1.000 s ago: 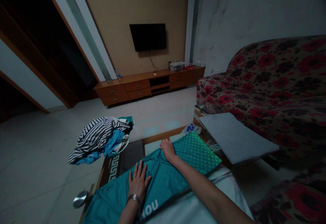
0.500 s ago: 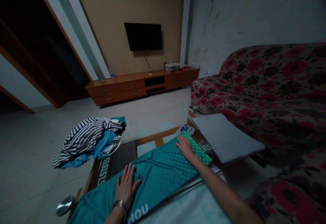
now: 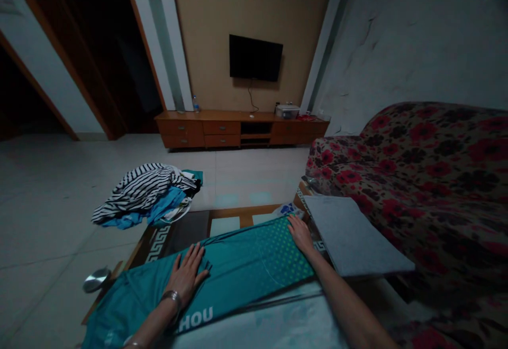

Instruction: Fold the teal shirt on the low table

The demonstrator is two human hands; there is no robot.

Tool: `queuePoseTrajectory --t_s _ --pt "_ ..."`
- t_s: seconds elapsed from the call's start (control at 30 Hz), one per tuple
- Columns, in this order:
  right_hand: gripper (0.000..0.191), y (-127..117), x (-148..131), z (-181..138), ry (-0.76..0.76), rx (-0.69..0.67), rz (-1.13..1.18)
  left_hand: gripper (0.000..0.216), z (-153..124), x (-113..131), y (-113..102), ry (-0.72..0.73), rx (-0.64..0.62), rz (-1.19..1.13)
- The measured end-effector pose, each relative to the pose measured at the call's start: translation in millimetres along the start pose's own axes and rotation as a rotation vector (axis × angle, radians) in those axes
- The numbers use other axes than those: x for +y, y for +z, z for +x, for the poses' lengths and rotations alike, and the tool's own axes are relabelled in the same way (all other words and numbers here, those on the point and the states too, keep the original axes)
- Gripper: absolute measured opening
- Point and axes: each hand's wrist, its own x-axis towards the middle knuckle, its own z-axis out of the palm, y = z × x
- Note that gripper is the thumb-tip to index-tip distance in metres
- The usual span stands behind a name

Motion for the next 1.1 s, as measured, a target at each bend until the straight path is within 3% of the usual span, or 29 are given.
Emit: queuePoseTrajectory --t_s 0.17,0.37,0.47,0.77,0.87,0.93,1.0,1.1 --pt "0.038 -9 8 32 0.215 0.034 0.052 0.065 2 -1 3 0.000 0.022 -0.016" --pt "0.025 -10 3 62 0.323 0.001 0.010 0.064 2 -2 6 -0.006 0.029 -0.016" --pt "0.020 -9 -3 65 0.376 -0.021 -0.004 0.065 1 -4 9 -0.004 0.036 -0.025" --pt "0.028 -13 -22 57 0.438 -0.001 -0.055 0.062 -2 -7 14 0.012 0.071 -0.025" --pt "0.038 -8 -40 45 0.345 0.065 -0.078 0.062 -2 -8 17 0.024 0.102 -0.021" --pt "0.041 2 -52 30 0.173 0.085 -0.085 0.063 -4 -9 17 0.025 0.110 -0.025" --pt "0.041 14 -58 11 0.022 0.051 -0.090 0.065 -5 -8 16 0.019 0.100 -0.039" --pt "0.043 21 -53 -10 -0.004 -0.025 -0.130 0.069 -9 -5 12 -0.007 0.070 -0.066"
